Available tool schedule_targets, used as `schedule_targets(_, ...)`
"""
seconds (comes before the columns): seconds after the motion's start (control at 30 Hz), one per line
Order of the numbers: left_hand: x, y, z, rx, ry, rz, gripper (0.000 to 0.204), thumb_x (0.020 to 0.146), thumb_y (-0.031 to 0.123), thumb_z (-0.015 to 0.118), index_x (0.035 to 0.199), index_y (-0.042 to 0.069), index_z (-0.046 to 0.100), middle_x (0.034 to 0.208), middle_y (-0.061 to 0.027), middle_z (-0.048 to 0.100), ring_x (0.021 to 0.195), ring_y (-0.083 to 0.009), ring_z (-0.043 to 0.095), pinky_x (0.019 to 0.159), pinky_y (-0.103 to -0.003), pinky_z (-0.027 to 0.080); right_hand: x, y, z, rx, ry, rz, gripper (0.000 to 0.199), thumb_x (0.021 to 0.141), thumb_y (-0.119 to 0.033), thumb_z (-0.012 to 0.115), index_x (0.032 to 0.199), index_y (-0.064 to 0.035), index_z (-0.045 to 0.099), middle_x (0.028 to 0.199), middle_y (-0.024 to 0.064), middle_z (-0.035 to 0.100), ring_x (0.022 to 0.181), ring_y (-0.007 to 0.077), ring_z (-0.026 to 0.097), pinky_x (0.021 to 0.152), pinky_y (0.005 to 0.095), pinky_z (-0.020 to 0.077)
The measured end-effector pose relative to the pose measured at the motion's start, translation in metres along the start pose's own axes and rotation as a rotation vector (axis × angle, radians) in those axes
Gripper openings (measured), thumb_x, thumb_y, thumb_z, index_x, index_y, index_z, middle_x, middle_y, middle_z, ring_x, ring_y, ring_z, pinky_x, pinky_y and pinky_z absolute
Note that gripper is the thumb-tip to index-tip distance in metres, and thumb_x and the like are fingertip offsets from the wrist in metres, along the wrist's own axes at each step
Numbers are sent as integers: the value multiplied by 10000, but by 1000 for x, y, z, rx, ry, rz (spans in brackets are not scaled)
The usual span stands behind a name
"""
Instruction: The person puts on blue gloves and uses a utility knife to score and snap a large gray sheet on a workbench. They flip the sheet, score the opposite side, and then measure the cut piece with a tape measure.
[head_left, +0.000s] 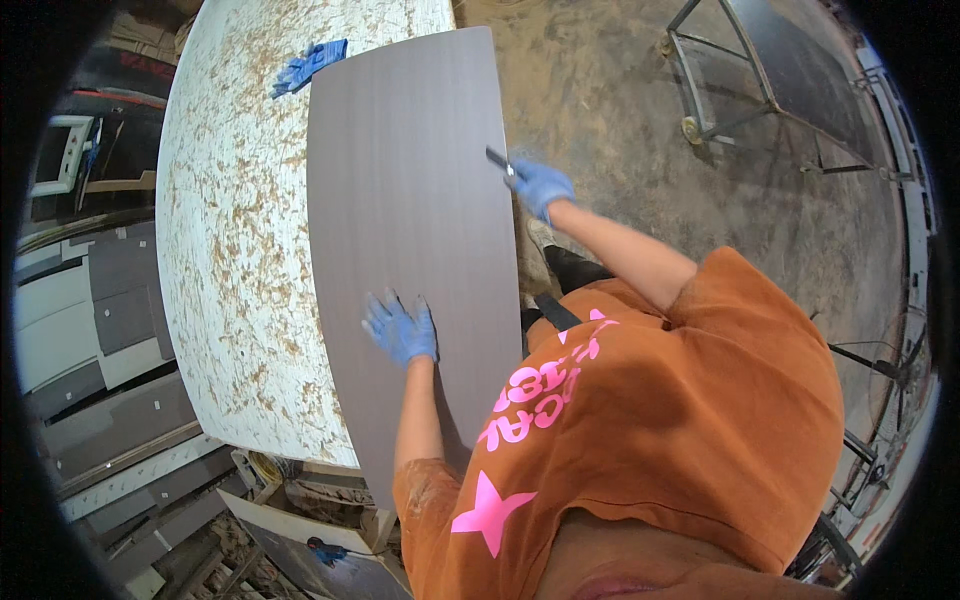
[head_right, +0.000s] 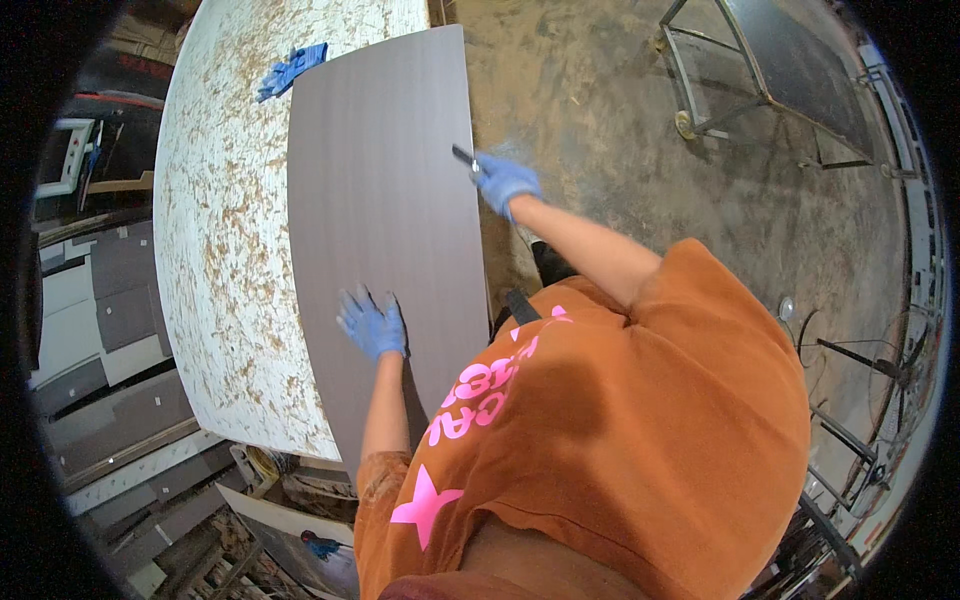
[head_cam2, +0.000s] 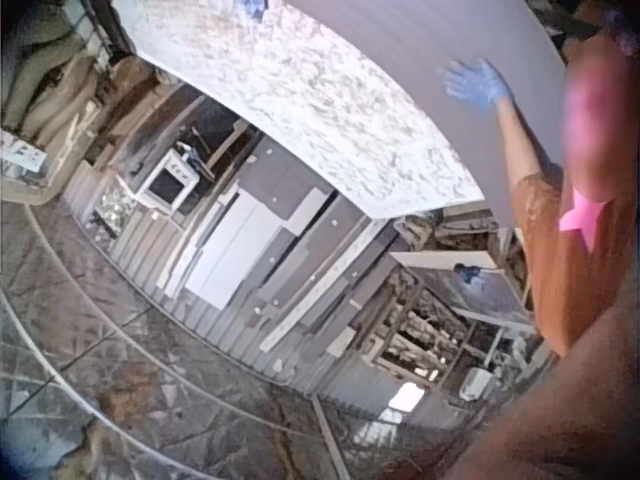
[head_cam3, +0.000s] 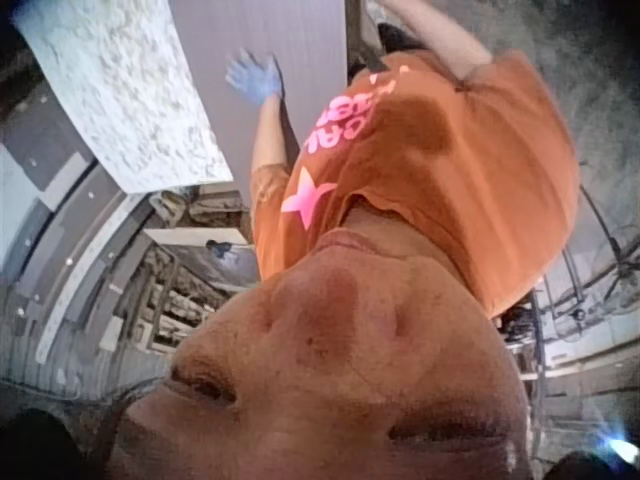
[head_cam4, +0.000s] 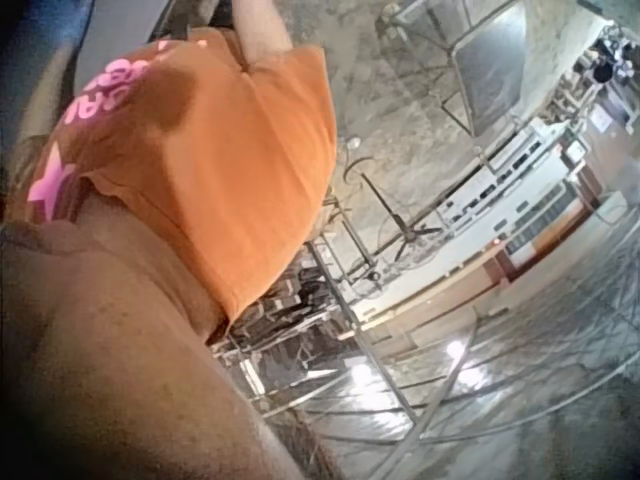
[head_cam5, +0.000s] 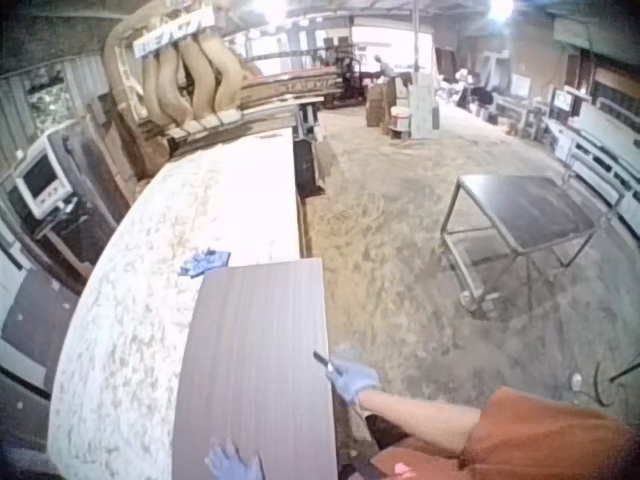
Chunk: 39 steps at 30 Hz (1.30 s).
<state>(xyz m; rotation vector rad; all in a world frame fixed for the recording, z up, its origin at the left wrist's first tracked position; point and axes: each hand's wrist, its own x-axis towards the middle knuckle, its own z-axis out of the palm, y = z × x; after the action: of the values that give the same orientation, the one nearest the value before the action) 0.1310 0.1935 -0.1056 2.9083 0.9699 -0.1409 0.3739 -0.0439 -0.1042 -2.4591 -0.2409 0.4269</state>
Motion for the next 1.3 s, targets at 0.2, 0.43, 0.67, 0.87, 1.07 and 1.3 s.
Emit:
schedule_targets(0.2,80,42,0,-15,54,-66,706,903,564,446,1466,148,352,1549,-177,231,1431,-348,193,1181,-474,67,29,-6,-16,19,-40,18,443,914,-419,488,1324,-252,517,1115,169,647,1001,384,608,847,470,479)
schedule_targets(0.43,106,55,2,-30,105,-92,701,901,555,466,1470,162,352,1554,-154,234,1433,-332,199,1178,-480,78,127,-3,-37,-10,7,31,413,910,-430,483,1220,-179,591,1117,166,646,1014,386,598,860,457,466)
schedule_targets(0.67,103,56,-4,-51,76,-98,696,904,542,469,1458,132,367,1554,-175,217,1427,-343,201,1183,-475,60,52,-6,-24,-27,-51,59,445,914,-452,495,1275,-200,568,1149,159,635,1054,361,593,877,444,473)
schedule_targets(0.87,103,54,0,-42,88,-100,700,902,523,481,1468,138,341,1554,-179,213,1424,-363,206,1182,-474,72,66,-3,-29,-69,-100,40,454,922,-455,477,1333,-262,510,1112,162,651,1010,373,611,854,472,480)
schedule_targets(1.07,106,58,-3,-53,92,-89,696,896,508,496,1466,138,346,1556,-174,210,1426,-361,202,1183,-474,71,130,-5,-48,-46,-70,45,430,918,-434,474,1307,-258,527,1097,155,657,997,383,610,833,474,480)
schedule_targets(1.3,104,54,-1,-72,112,-86,708,885,510,506,1468,142,343,1556,-177,210,1426,-356,205,1183,-475,70,61,-4,-26,-56,-76,46,436,921,-435,496,1296,-219,553,1115,141,654,1027,378,596,868,442,473)
